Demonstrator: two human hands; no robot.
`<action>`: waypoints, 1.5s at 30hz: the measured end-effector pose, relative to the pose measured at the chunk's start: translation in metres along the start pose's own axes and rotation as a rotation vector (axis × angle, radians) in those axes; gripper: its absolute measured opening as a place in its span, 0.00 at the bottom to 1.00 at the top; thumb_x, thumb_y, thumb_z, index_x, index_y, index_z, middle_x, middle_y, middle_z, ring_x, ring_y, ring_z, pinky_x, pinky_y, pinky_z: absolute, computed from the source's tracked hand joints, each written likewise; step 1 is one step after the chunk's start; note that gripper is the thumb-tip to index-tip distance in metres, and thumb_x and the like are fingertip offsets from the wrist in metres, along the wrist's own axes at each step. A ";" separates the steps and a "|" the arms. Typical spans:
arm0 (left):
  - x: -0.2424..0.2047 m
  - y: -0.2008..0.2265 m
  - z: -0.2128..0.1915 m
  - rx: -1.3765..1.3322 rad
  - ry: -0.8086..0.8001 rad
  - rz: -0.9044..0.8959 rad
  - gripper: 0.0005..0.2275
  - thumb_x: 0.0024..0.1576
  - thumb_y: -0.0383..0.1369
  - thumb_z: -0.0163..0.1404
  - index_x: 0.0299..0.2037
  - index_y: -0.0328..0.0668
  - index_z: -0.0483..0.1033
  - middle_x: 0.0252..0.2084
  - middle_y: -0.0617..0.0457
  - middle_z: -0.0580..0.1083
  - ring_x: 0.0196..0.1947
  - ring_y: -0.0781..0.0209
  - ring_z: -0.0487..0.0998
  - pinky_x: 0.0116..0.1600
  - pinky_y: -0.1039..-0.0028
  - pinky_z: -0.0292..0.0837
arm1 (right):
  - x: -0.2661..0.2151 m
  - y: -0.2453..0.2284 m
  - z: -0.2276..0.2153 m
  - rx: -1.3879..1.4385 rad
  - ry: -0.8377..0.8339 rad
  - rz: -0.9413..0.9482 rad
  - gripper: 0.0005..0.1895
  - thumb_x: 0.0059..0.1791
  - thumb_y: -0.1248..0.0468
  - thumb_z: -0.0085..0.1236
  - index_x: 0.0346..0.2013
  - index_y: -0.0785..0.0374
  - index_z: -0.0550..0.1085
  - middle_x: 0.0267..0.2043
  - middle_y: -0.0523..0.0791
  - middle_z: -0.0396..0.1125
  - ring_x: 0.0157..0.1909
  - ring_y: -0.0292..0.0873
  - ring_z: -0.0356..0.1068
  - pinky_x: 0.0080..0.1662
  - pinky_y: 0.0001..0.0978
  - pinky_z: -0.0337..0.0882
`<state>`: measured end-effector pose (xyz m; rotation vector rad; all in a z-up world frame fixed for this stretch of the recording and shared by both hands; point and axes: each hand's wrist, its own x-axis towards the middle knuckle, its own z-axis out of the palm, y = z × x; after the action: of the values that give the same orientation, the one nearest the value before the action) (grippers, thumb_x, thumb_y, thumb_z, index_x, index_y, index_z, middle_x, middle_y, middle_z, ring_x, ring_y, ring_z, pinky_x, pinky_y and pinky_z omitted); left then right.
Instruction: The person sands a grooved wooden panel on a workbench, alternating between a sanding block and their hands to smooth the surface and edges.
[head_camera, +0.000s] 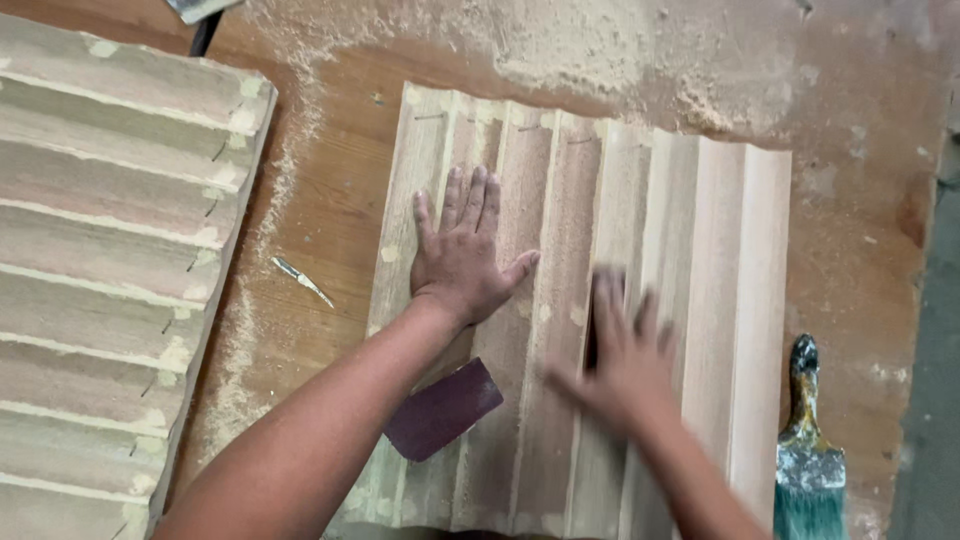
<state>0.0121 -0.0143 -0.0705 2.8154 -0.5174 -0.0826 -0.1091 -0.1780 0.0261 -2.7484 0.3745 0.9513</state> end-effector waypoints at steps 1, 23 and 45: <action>-0.001 0.003 -0.014 -0.001 -0.004 -0.002 0.45 0.55 0.66 0.37 0.76 0.41 0.45 0.79 0.46 0.44 0.79 0.47 0.36 0.73 0.37 0.23 | 0.031 0.001 -0.013 -0.001 -0.004 0.000 0.65 0.43 0.26 0.48 0.76 0.43 0.19 0.81 0.35 0.09 0.79 0.56 0.07 0.71 0.62 0.16; -0.002 0.010 -0.049 -0.005 -0.258 -0.025 0.43 0.60 0.64 0.34 0.77 0.41 0.42 0.81 0.46 0.41 0.80 0.46 0.32 0.74 0.36 0.25 | 0.107 -0.002 -0.048 -0.093 0.336 -0.094 0.59 0.47 0.25 0.39 0.80 0.58 0.40 0.83 0.45 0.31 0.80 0.63 0.24 0.70 0.76 0.34; 0.003 0.001 -0.050 -0.025 -0.302 -0.009 0.43 0.60 0.64 0.31 0.77 0.41 0.40 0.81 0.46 0.38 0.80 0.45 0.31 0.74 0.35 0.25 | 0.012 0.024 0.036 -0.100 0.106 -0.022 0.64 0.42 0.19 0.39 0.79 0.48 0.33 0.83 0.38 0.28 0.81 0.62 0.18 0.70 0.75 0.31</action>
<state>0.0200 -0.0034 -0.0227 2.7936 -0.5633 -0.5185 -0.1281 -0.1932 -0.0122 -2.8953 0.3220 0.8436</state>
